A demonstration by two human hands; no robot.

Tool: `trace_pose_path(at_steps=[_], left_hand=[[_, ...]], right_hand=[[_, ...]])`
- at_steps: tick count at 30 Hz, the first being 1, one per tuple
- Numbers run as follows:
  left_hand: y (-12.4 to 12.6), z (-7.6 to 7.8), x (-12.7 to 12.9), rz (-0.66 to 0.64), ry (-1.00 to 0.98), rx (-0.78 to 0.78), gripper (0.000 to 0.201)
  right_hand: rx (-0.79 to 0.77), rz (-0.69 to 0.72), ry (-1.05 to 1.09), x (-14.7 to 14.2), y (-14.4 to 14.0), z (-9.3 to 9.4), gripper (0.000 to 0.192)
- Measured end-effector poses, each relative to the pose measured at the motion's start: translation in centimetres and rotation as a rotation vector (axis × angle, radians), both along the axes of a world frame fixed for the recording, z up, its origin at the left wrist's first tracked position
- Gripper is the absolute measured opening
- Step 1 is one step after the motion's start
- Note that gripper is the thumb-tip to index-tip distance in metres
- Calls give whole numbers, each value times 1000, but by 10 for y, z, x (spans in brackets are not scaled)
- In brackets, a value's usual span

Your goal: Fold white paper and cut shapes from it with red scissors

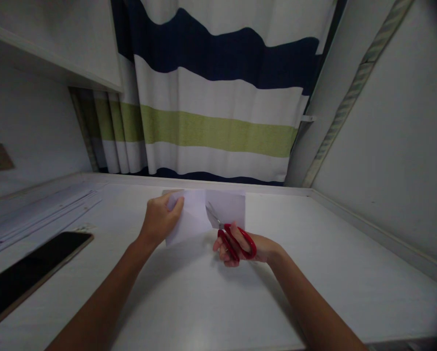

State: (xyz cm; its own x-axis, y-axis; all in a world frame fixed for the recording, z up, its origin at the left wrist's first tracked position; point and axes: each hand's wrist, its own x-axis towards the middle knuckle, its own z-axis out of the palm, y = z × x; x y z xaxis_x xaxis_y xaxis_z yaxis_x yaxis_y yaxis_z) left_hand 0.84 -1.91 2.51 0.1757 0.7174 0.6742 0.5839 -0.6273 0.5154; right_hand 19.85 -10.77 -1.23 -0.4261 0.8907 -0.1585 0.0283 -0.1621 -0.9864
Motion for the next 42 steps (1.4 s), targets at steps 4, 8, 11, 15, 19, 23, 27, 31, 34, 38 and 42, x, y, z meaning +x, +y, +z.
trace_pose_path(at_steps=[4, 8, 11, 15, 19, 23, 27, 31, 34, 38, 42], left_hand=[[-1, -3, 3, -44, 16, 60, 28], [-2, -3, 4, -36, -1, 15, 25], [-2, -3, 3, -43, -68, -94, 22], [0, -3, 5, -110, -232, -304, 24], [-2, -6, 9, -166, -353, -436, 22], [-6, -10, 13, -198, -375, -461, 22], [-11, -11, 15, -234, -374, -464, 22], [-16, -8, 16, -232, -381, -467, 22], [-17, -7, 15, -230, -379, -458, 22], [-18, -5, 14, -226, -377, -463, 21], [-20, -4, 14, -242, -389, -478, 21]], right_hand=[[-49, 3, 33, -2, 2, -3, 69], [-39, -4, 46, -2, 3, -3, 67], [25, -15, 17, -1, 1, 1, 66], [110, 26, -28, -2, -2, 8, 64], [177, 43, -37, -6, -5, 14, 64], [197, -16, 43, -12, -5, 16, 59], [194, -60, 83, -12, -3, 11, 56], [228, -54, 52, -9, -1, 7, 57], [239, -36, 55, -9, -1, 7, 57], [247, -19, 78, -8, -1, 7, 54], [249, -16, 131, -6, 1, 1, 51]])
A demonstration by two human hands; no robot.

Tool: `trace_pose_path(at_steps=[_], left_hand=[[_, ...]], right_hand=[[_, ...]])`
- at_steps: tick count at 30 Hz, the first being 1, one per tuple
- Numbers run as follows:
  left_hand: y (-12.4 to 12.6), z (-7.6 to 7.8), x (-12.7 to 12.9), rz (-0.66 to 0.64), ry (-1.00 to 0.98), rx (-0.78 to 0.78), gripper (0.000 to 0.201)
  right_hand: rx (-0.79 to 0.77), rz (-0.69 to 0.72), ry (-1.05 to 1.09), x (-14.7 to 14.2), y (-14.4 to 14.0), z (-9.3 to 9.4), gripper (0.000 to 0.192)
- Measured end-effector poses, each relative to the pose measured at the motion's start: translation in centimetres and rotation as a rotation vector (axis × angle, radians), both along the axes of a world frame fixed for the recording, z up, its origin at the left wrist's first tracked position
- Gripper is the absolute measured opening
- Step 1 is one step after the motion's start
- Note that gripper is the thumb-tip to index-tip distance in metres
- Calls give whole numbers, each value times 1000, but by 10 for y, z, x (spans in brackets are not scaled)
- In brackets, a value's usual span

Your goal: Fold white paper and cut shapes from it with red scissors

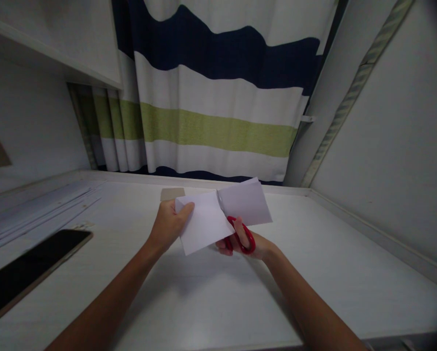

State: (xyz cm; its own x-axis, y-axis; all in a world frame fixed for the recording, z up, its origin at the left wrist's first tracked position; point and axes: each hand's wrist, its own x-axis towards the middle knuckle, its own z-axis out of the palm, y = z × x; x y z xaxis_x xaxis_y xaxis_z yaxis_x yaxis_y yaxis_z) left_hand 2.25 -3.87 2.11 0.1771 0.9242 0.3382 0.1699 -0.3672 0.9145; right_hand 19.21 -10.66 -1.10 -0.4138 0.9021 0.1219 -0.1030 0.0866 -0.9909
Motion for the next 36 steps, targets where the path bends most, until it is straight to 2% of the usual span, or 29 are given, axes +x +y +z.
trace_pose_path(at_steps=[8, 14, 19, 23, 28, 32, 36], left_hand=[[0, -1, 0, 3, -21, 2, 25], [-1, 1, -2, 8, -18, -15, 25], [0, 2, -1, -36, -94, -109, 22], [3, 1, 0, -140, -234, -224, 19], [2, 3, 1, -156, -310, -291, 20], [-1, 5, 1, -187, -327, -306, 21], [-3, 5, 2, -219, -294, -281, 21]], right_hand=[[20, 1, 42, -3, 2, -4, 54], [0, -10, -2, -5, 2, -5, 63], [-4, 25, 29, -4, 6, -10, 70], [14, 41, 30, -5, 4, -6, 71], [50, 50, -9, -4, 2, -1, 74], [0, 92, 103, -3, 5, -8, 70], [-36, 64, 249, -7, 4, -6, 60]])
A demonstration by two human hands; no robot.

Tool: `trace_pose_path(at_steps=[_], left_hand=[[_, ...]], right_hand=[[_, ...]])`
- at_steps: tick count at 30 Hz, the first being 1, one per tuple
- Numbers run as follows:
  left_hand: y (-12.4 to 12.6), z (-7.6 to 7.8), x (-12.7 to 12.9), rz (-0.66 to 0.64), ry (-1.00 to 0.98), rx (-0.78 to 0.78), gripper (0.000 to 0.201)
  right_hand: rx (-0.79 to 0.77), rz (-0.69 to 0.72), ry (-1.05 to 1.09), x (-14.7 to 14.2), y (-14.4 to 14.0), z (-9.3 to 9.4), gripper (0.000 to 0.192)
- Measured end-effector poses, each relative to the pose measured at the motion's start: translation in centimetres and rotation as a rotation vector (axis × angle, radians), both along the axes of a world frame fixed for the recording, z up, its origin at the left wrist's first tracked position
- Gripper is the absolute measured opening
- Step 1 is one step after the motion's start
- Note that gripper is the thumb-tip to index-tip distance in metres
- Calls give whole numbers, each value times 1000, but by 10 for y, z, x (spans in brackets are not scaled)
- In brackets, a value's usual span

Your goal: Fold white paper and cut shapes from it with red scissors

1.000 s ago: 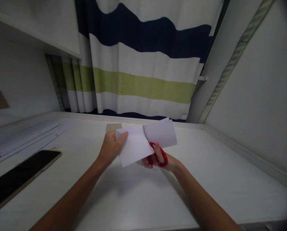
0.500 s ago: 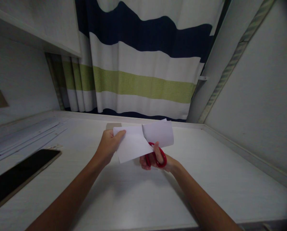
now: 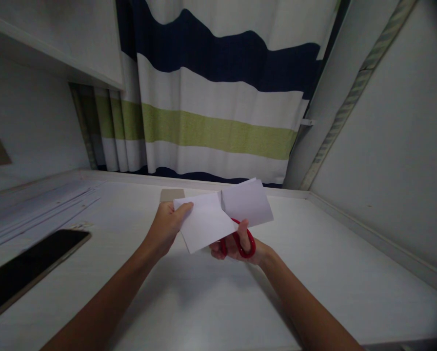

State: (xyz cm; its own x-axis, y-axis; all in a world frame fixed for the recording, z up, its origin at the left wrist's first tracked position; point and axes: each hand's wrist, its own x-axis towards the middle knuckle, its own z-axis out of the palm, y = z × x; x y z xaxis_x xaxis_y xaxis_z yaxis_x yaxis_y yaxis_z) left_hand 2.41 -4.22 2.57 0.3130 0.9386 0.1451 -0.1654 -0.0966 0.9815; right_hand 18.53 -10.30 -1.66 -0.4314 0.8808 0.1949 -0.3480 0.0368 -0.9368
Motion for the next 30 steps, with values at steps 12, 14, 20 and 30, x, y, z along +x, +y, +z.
trace_pose_path(at_steps=[12, 14, 20, 30], left_hand=[[-2, 3, -5, 98, 223, 157, 23], [-2, 4, -6, 100, 247, 183, 24], [-3, 7, -7, 79, 252, 219, 24], [-4, 7, -8, 88, 259, 246, 25]], right_hand=[[9, -6, -130, 0, -3, 3, 62], [10, -3, -156, 1, -2, 3, 63], [-15, 6, -156, -1, -4, 6, 58], [19, 53, -67, 1, -1, -1, 58]])
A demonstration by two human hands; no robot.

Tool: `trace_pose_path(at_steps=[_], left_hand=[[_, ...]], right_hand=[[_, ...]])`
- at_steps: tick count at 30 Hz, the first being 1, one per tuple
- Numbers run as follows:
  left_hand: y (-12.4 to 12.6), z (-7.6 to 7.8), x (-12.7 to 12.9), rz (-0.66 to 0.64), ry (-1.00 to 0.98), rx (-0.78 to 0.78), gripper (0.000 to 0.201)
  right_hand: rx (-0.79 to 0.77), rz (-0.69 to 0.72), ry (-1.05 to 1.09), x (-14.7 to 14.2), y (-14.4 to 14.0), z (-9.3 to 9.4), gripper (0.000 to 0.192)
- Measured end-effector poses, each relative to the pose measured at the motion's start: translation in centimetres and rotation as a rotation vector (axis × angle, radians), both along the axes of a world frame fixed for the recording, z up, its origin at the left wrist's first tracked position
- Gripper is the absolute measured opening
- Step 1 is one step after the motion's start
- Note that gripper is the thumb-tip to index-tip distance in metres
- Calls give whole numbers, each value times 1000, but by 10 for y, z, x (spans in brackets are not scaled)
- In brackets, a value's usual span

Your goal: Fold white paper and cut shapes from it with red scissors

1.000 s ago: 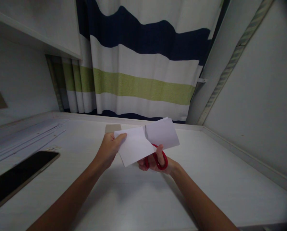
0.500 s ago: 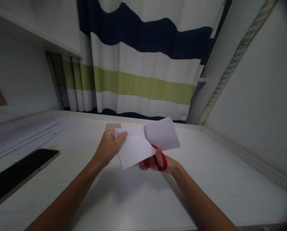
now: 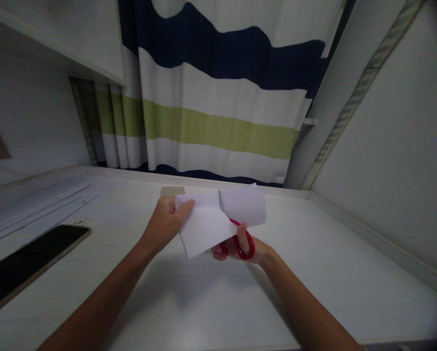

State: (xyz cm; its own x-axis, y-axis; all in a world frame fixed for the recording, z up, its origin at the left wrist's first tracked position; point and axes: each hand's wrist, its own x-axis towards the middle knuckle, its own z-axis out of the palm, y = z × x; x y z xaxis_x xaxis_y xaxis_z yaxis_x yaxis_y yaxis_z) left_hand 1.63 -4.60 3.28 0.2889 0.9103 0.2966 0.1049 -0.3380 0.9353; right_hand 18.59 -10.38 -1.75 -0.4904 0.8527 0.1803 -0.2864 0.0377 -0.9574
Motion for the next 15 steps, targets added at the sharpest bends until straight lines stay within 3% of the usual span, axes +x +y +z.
trace_pose_path(at_steps=[15], left_hand=[[2, -2, 0, 47, 47, 45, 25]], right_hand=[[-12, -83, -23, 0, 3, -8, 55]])
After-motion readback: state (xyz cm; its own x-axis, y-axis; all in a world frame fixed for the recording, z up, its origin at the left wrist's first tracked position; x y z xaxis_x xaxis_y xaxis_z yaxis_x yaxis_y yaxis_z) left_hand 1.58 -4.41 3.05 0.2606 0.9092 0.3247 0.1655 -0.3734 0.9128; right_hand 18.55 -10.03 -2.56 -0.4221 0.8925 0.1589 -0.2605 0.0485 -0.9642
